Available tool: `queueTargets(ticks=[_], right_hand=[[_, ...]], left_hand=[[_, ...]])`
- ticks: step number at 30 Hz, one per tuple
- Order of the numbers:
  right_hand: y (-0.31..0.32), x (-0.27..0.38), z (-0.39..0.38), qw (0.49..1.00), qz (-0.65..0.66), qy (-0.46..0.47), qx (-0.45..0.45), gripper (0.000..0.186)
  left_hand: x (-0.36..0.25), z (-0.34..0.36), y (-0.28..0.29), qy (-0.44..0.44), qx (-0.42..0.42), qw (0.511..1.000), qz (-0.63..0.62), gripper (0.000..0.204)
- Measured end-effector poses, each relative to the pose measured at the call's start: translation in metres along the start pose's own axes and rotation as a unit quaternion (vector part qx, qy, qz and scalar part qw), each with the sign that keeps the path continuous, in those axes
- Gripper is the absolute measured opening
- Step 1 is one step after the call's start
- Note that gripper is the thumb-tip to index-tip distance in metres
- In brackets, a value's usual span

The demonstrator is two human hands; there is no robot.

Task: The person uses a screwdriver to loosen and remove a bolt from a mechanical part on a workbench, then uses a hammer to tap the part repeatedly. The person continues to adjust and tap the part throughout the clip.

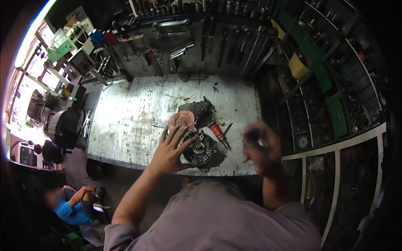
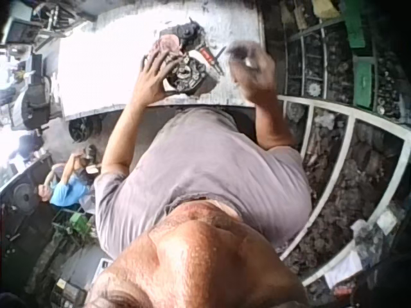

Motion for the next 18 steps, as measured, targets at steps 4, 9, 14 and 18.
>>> queueTargets(ticks=[4,9,14,18], right_hand=[[0.034,-0.111,0.055,0.934,-0.311,-0.159,0.077,0.036],[0.019,-0.243,0.135,0.912,-0.368,-0.127,0.128,0.035],[-0.035,-0.299,0.228,0.884,-0.422,-0.11,0.171,0.031],[-0.058,-0.338,0.266,0.839,-0.472,-0.147,0.225,0.033]], left_hand=[[-0.023,-0.042,-0.003,0.1,-0.086,0.98,-0.147,0.09],[-0.047,-0.047,-0.036,0.192,-0.137,0.961,-0.147,0.069],[-0.056,-0.082,-0.027,0.304,-0.149,0.937,-0.09,0.073],[-0.057,-0.155,-0.017,0.437,-0.172,0.881,-0.059,0.068]])
Point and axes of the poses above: each hand's wrist, its own z-axis towards the middle knuckle, its own y-axis out of the back of the hand, x = y × z, the point moved 9 cm from there along z, towards the middle knuckle, and after that the axes turned 1 degree about -z, right-handed, at the moved point
